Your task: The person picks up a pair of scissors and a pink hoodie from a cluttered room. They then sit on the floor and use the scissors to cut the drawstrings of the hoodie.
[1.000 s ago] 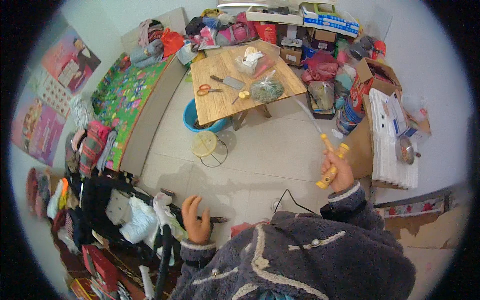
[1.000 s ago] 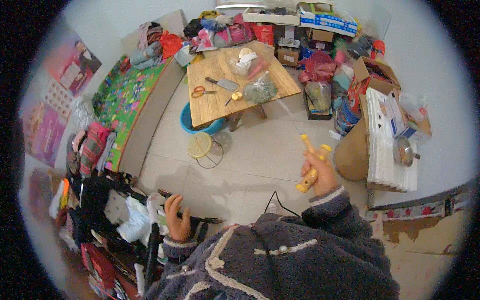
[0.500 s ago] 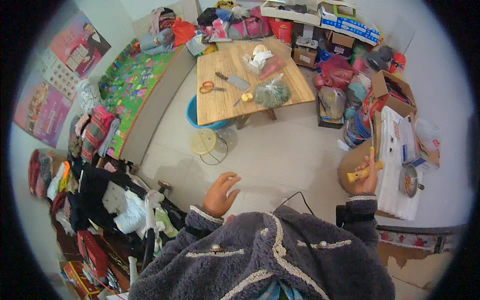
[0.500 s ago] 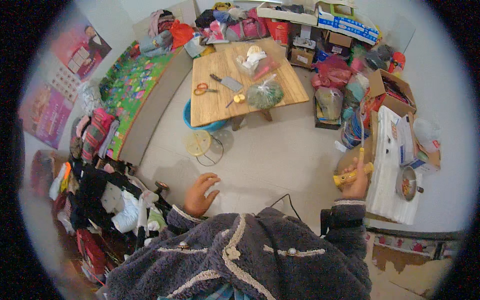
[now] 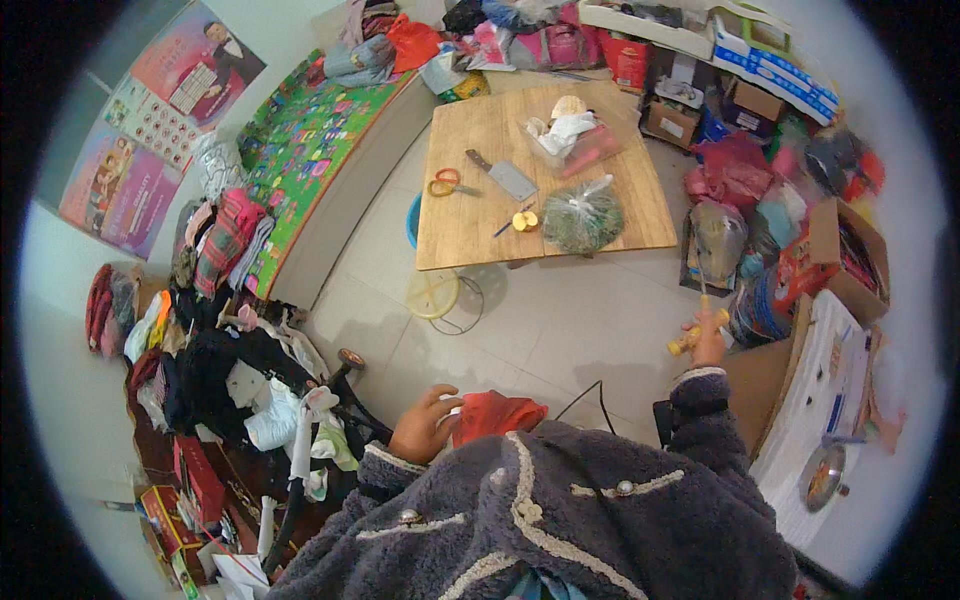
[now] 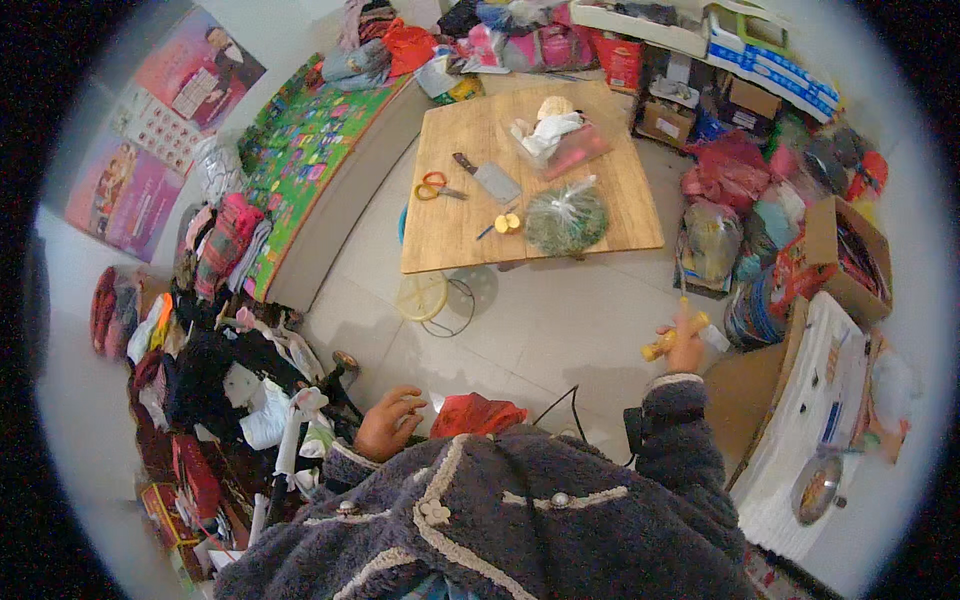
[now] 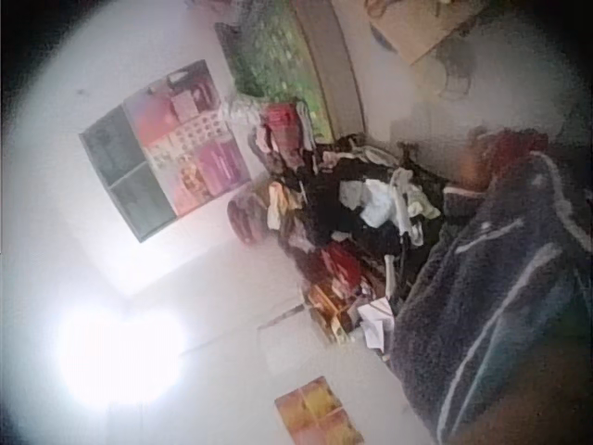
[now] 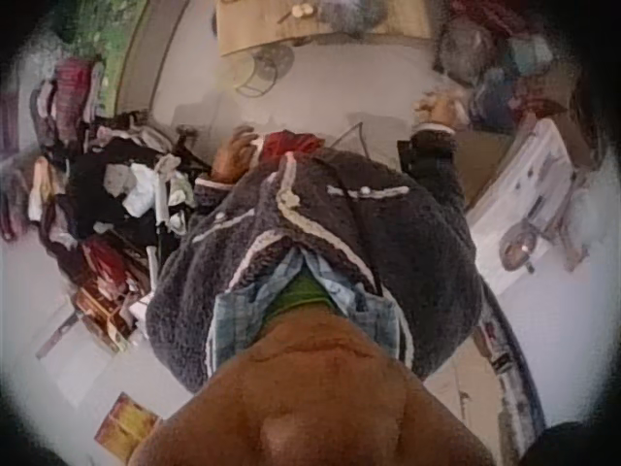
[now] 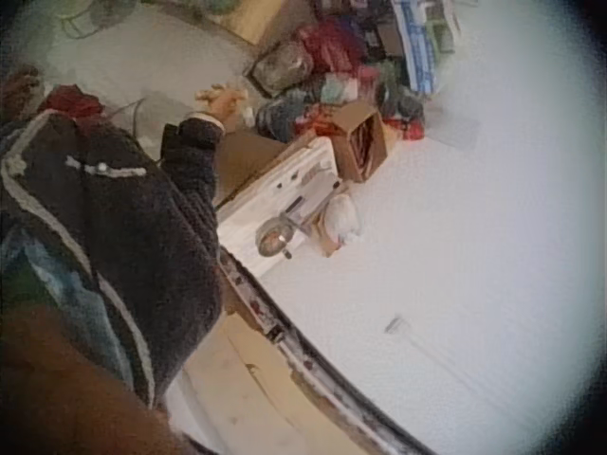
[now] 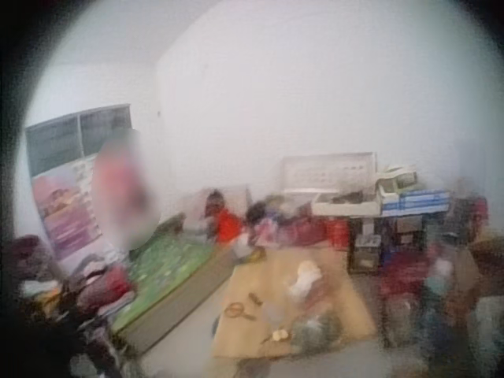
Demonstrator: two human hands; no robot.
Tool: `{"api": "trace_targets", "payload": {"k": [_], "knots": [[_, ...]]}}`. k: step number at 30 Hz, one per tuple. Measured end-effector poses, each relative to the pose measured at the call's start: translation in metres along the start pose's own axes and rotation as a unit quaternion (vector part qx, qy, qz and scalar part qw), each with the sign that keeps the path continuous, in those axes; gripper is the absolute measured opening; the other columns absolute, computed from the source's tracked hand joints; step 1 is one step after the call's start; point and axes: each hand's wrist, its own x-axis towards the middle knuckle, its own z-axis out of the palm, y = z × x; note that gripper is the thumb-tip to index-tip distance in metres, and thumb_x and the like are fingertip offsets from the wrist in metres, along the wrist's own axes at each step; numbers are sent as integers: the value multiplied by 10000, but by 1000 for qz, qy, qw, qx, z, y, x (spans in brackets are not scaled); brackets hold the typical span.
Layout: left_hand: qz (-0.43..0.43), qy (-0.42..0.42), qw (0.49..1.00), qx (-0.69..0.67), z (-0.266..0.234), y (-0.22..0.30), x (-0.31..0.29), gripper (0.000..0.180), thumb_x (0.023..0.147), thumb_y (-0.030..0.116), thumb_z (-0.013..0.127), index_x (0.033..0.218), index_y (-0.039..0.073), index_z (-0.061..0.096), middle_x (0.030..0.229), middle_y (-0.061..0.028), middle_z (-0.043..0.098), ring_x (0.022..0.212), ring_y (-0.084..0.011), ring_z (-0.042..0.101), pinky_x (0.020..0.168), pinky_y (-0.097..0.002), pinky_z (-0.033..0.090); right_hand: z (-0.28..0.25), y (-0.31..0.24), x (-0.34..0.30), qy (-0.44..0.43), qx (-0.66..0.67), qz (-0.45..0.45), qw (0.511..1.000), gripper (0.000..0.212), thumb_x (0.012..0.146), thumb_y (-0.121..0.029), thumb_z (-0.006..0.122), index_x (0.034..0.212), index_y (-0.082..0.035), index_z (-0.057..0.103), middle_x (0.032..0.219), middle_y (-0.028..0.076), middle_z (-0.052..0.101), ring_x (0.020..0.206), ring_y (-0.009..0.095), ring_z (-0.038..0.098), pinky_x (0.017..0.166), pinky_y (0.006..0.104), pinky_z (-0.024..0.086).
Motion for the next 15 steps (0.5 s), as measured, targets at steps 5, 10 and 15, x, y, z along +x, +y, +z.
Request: {"api": "trace_targets", "payload": {"k": [5,10,15], "knots": [[-5,21,1000,-2,-7,-28,59,229,806,76,590,1031,37,582,1098,-147,538,956,-337,558,796,-380,466,56,23,73,-53,-81,37,995,309,865,-346,578,958,-51,554,772,87,661,536,104,545,444,234,387],[14,34,997,-62,-12,-67,128,226,792,62,604,1015,29,589,1070,-155,554,937,-332,564,796,-391,469,105,30,127,-38,-117,72,990,372,840,-329,615,1030,-17,540,812,95,663,602,137,576,495,257,430],[12,3,999,-49,-21,-90,174,232,780,63,617,1005,18,587,1038,-158,566,913,-325,572,777,-381,476,138,50,180,-28,-72,43,996,352,807,-293,662,963,12,582,780,89,650,630,163,582,550,284,455]]}}
